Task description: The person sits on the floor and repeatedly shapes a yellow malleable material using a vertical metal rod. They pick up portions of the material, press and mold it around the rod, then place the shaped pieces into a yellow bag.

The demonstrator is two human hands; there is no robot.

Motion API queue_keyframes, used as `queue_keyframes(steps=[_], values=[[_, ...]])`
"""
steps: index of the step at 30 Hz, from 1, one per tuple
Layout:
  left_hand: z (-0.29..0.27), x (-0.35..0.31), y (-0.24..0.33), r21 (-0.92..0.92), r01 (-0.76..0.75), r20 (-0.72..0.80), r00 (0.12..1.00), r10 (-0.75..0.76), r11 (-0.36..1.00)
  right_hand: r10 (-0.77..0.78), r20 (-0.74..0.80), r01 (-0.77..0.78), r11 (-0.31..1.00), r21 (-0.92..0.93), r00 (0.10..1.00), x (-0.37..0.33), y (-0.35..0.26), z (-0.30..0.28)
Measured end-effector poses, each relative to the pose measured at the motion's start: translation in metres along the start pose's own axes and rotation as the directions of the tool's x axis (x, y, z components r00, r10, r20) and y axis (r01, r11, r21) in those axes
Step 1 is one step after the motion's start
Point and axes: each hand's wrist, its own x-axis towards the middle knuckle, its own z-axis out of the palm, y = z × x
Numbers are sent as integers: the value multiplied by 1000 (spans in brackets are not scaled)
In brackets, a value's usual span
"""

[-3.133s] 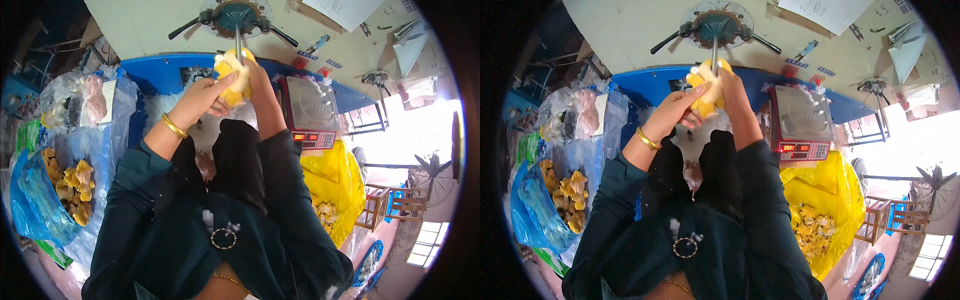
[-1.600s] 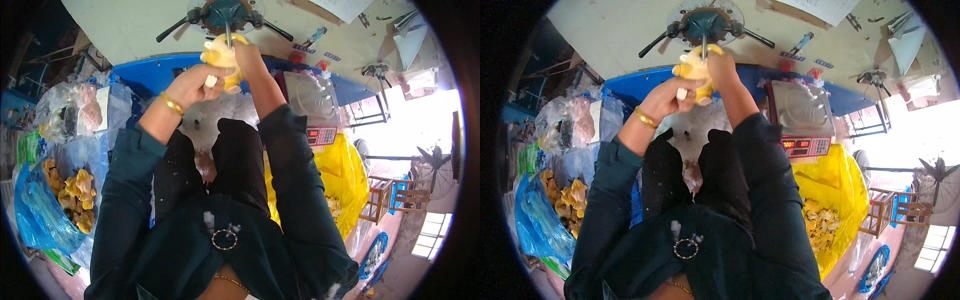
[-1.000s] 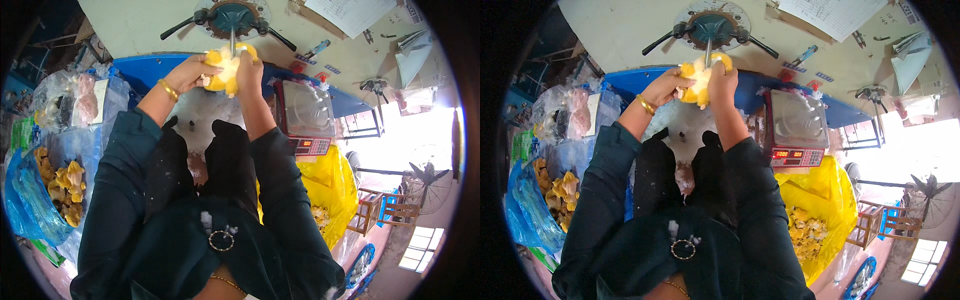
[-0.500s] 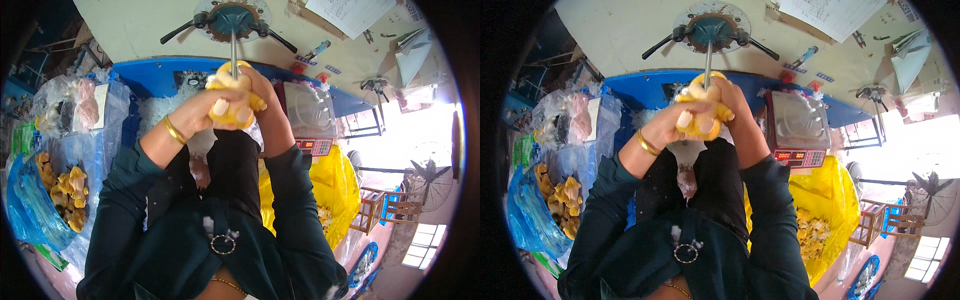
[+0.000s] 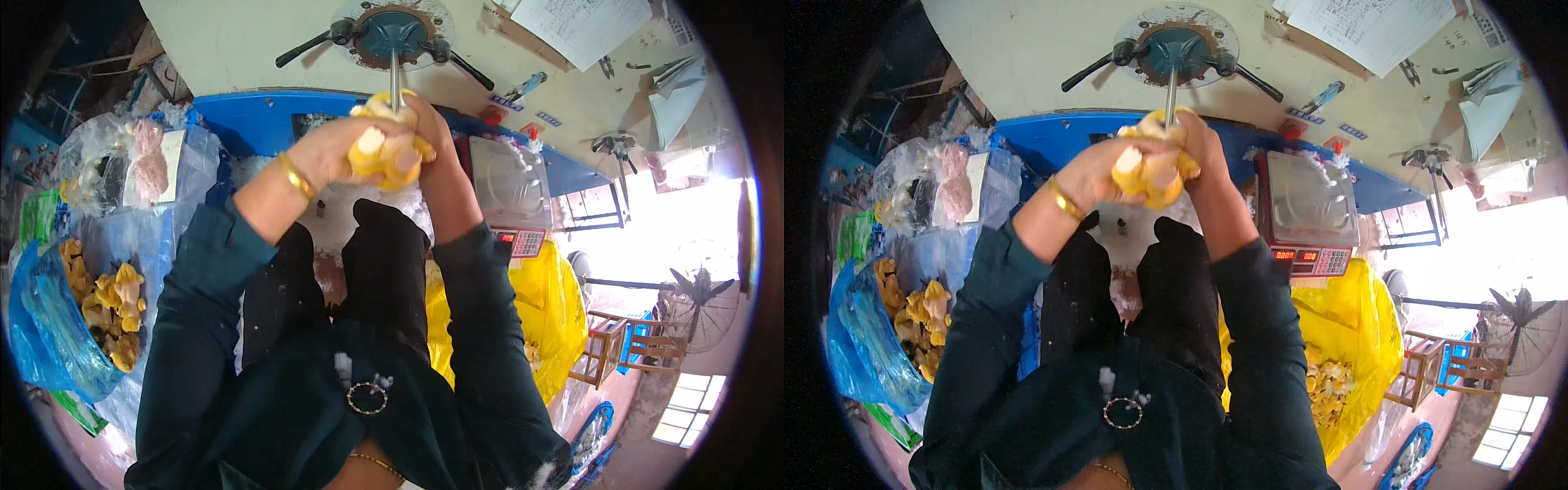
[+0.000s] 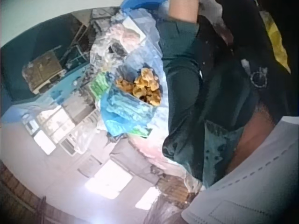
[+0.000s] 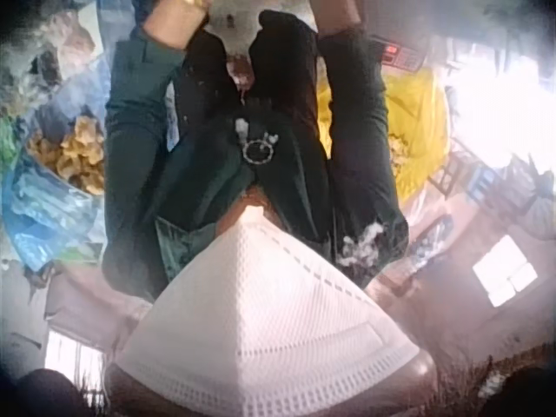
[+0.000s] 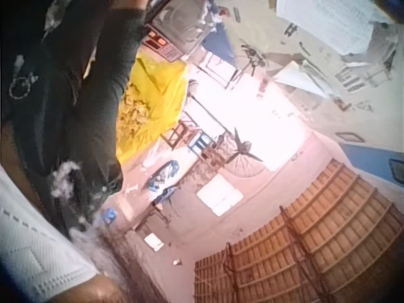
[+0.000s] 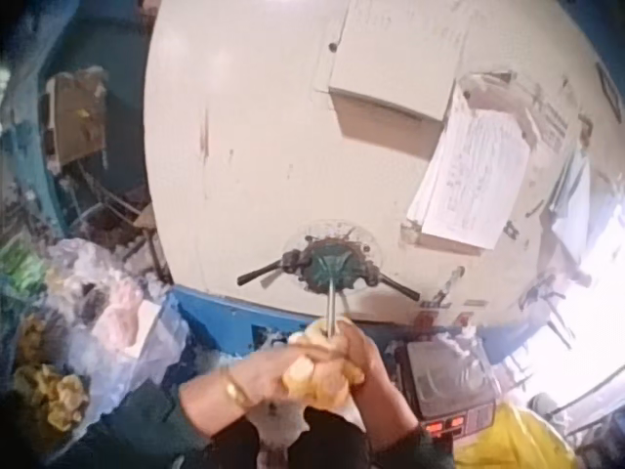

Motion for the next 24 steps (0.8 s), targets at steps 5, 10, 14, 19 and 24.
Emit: queue_keyframes(steps=[5,10,14,19,24], values=[[5,-5,-7,62,-43,52,998,39,997,-102,94,107,993,-52,990,0,3,11],[7,-19,-28,92,-100,60,994,95,991,-28,-165,46,993,109,986,-46,-10,35],[19,-27,-33,116,-87,-50,994,93,989,56,-194,0,961,277,979,-51,0,32],[13,-41,-49,193,-118,-26,992,125,974,-32,-282,23,999,-36,959,-75,5,28],[-31,-60,-76,214,-46,-102,992,69,976,24,-721,-234,953,-192,692,-94,56,-160]])
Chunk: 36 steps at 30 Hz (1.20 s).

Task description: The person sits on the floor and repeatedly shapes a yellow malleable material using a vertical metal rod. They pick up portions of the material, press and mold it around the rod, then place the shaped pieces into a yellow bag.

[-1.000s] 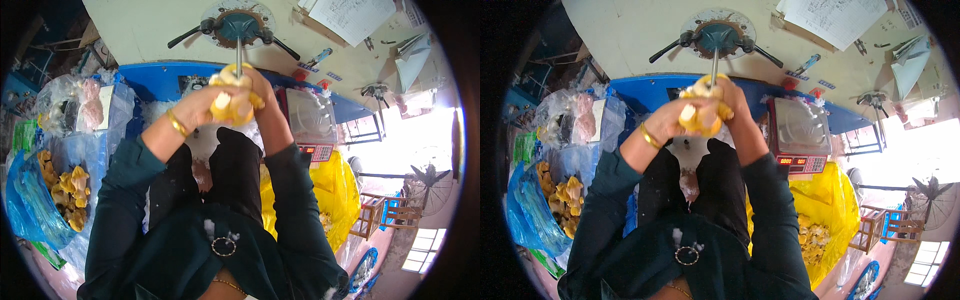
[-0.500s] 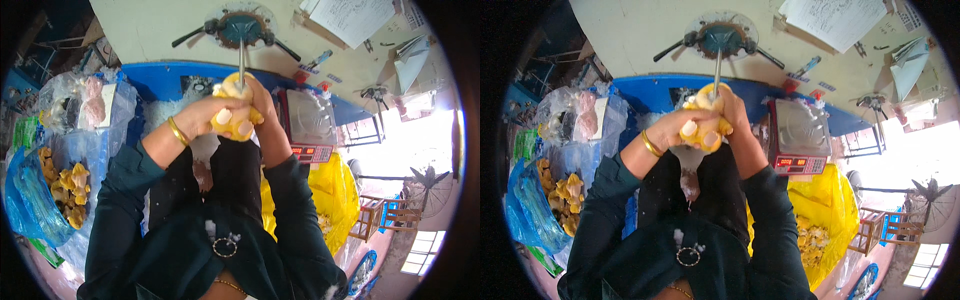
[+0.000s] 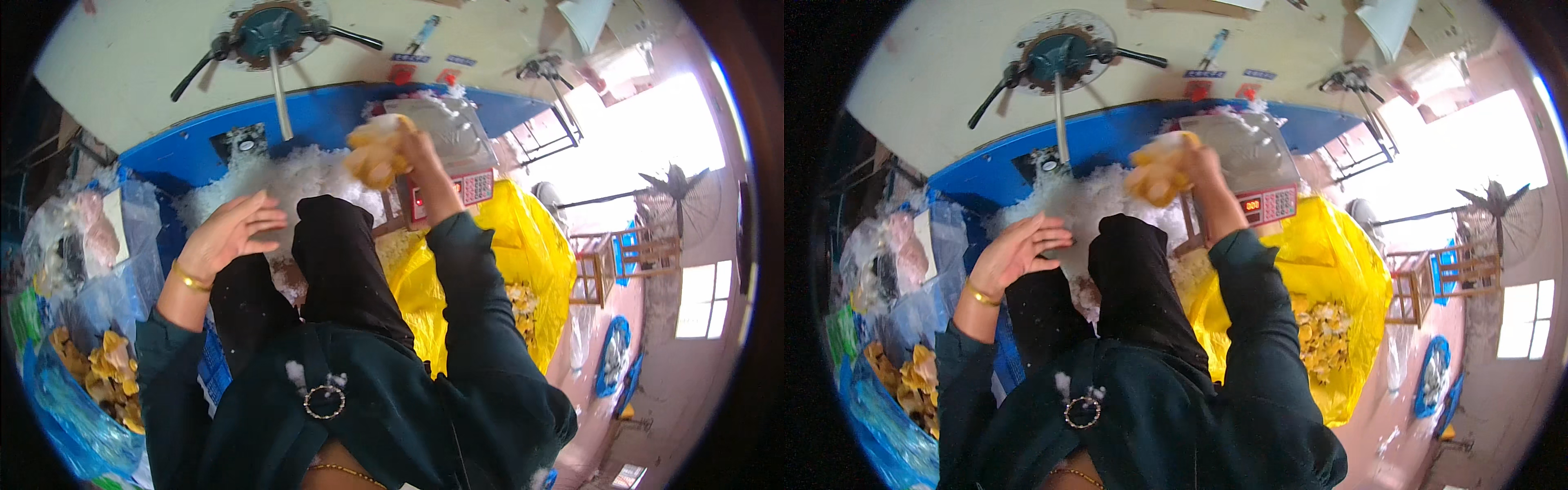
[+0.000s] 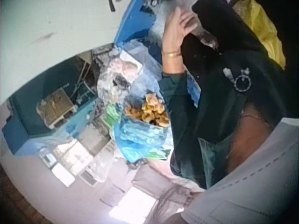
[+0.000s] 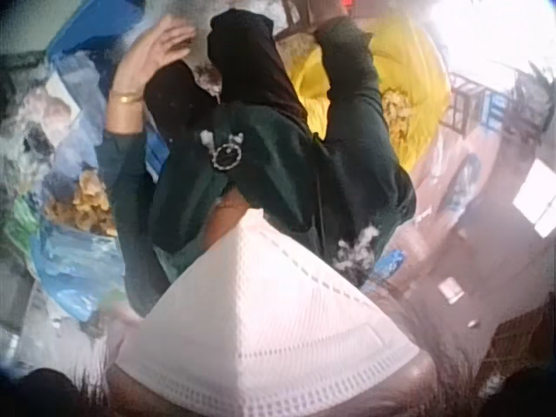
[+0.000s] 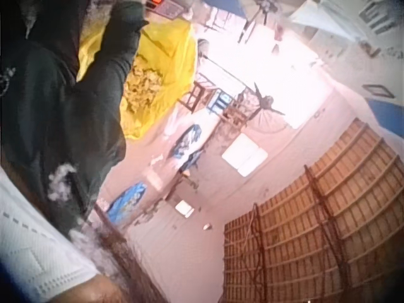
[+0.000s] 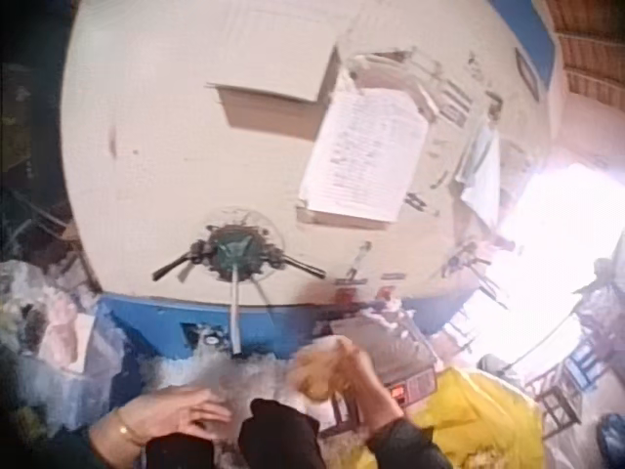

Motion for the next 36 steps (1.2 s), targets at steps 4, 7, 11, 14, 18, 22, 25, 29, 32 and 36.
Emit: queue_keyframes(steps=[4,7,11,14,18,22,25,29,32,36], values=[[-14,5,-10,30,32,44,998,-33,999,-20,-440,-229,832,-504,898,65,48,-157],[-26,3,-24,-20,-26,-1,1000,26,999,217,-317,-289,936,-202,923,41,39,-153],[-29,0,-42,57,-56,-92,994,61,997,-243,-478,-86,819,-567,844,-6,58,-166],[-51,-17,-74,346,-203,-313,895,317,916,-381,-455,-61,709,-702,805,-59,92,-164],[-120,-94,-116,879,357,-421,265,867,318,-154,-380,-135,762,-634,912,-101,102,-175],[-183,-219,-164,393,912,-323,13,946,122,-488,-266,38,528,-849,832,-98,64,-183],[-251,-293,-234,235,953,-682,21,731,192,-621,-109,225,434,-873,776,-63,17,-163],[-284,-288,-267,248,947,-774,67,630,205,-499,93,311,374,-874,861,-14,20,-153],[-274,-291,-258,345,868,-756,32,654,357,-327,177,307,403,-862,928,-11,17,-128],[-293,-303,-271,269,933,-798,78,597,238,-293,553,566,708,-423,780,-92,-13,-44]])
